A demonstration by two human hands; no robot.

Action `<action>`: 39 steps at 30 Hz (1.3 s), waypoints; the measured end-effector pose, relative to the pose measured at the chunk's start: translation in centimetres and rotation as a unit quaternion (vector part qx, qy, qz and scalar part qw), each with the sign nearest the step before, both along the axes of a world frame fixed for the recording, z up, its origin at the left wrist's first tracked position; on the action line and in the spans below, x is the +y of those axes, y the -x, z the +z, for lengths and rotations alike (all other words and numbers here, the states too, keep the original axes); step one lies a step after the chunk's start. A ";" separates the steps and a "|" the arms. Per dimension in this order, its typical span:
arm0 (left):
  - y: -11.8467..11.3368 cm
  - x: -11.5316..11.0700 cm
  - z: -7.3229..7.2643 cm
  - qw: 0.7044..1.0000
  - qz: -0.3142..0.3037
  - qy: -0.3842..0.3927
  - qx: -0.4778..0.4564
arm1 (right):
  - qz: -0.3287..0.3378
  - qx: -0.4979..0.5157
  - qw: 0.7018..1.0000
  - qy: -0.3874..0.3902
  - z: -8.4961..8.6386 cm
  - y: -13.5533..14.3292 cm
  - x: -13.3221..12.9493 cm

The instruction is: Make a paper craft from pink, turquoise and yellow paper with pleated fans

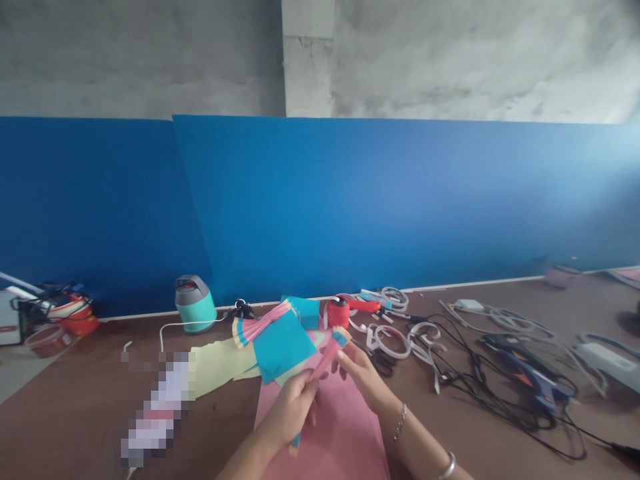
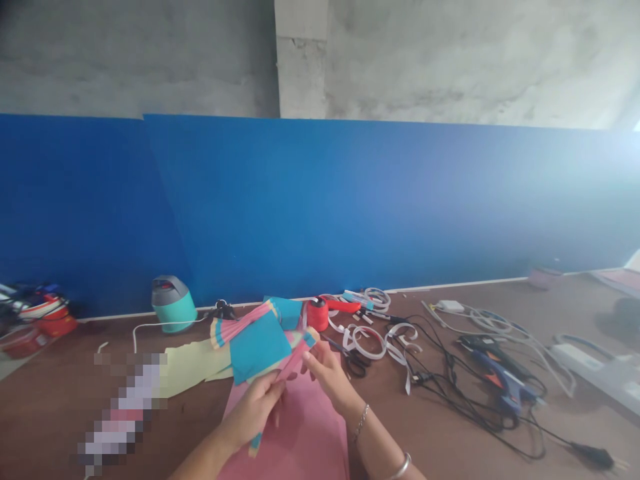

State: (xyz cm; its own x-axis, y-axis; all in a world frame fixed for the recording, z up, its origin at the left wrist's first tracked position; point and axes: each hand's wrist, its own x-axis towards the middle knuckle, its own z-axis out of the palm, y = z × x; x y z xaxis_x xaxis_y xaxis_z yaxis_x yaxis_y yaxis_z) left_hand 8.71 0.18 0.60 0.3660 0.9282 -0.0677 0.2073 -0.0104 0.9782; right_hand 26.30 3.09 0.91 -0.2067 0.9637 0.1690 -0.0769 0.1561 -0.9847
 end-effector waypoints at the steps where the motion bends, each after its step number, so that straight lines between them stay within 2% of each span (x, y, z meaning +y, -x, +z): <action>1: 0.1 0.0 0.0 0.998 0.019 -0.051 0.039 | -0.004 -0.017 1.000 0.001 0.0 0.0 -0.1; 3: 0.5 0.1 0.1 0.979 0.070 -0.159 0.111 | -0.006 -0.037 0.999 0.006 0.0 0.0 -0.1; 5: 1.0 0.2 0.2 0.944 0.113 -0.261 0.167 | 0.015 -0.031 0.999 0.006 0.1 -0.1 -0.1; 8: 1.5 0.2 0.0 0.889 0.145 -0.362 0.242 | 0.061 0.000 0.998 0.018 0.5 -0.1 -0.4; 12: 1.5 -0.1 -0.3 0.821 0.161 -0.413 0.360 | 0.085 0.030 0.996 0.030 1.2 0.5 -1.0; 14: 1.4 -0.3 -0.3 0.797 0.152 -0.429 0.398 | 0.080 0.033 0.996 0.028 1.3 1.0 -1.2; 17: 1.1 -0.6 -0.2 0.775 0.154 -0.431 0.436 | 0.036 0.046 0.997 0.043 1.0 1.5 -1.3; 22: 0.8 -0.9 -0.2 0.756 0.165 -0.430 0.465 | -0.019 0.055 0.997 0.057 0.3 1.5 -1.1; 24: 0.7 -0.9 -0.2 0.762 0.157 -0.435 0.454 | -0.027 0.059 0.996 0.054 0.2 1.4 -1.0; 26: 0.6 -1.0 -0.1 0.782 0.140 -0.433 0.426 | -0.038 0.059 0.996 0.057 0.2 1.3 -1.0; 28: 0.4 -1.2 0.3 0.813 0.125 -0.421 0.383 | -0.050 0.056 0.995 0.062 0.3 1.1 -0.9; 30: 0.2 -1.3 1.0 0.856 0.115 -0.389 0.321 | -0.063 0.052 0.995 0.063 0.3 1.1 -0.9; 33: 0.0 -0.9 2.3 0.937 0.116 -0.277 0.177 | -0.072 0.044 0.995 0.061 0.4 1.2 -0.9; 35: -0.2 -0.3 3.2 0.975 0.126 -0.171 0.068 | -0.059 0.049 0.994 0.072 0.4 1.4 -0.9; 37: -0.4 0.5 3.9 0.988 0.133 -0.073 -0.020 | -0.038 0.062 0.992 0.102 0.4 1.7 -1.1; 39: -0.8 1.1 4.4 0.988 0.134 0.000 -0.082 | -0.017 0.072 0.988 0.135 0.3 2.0 -1.3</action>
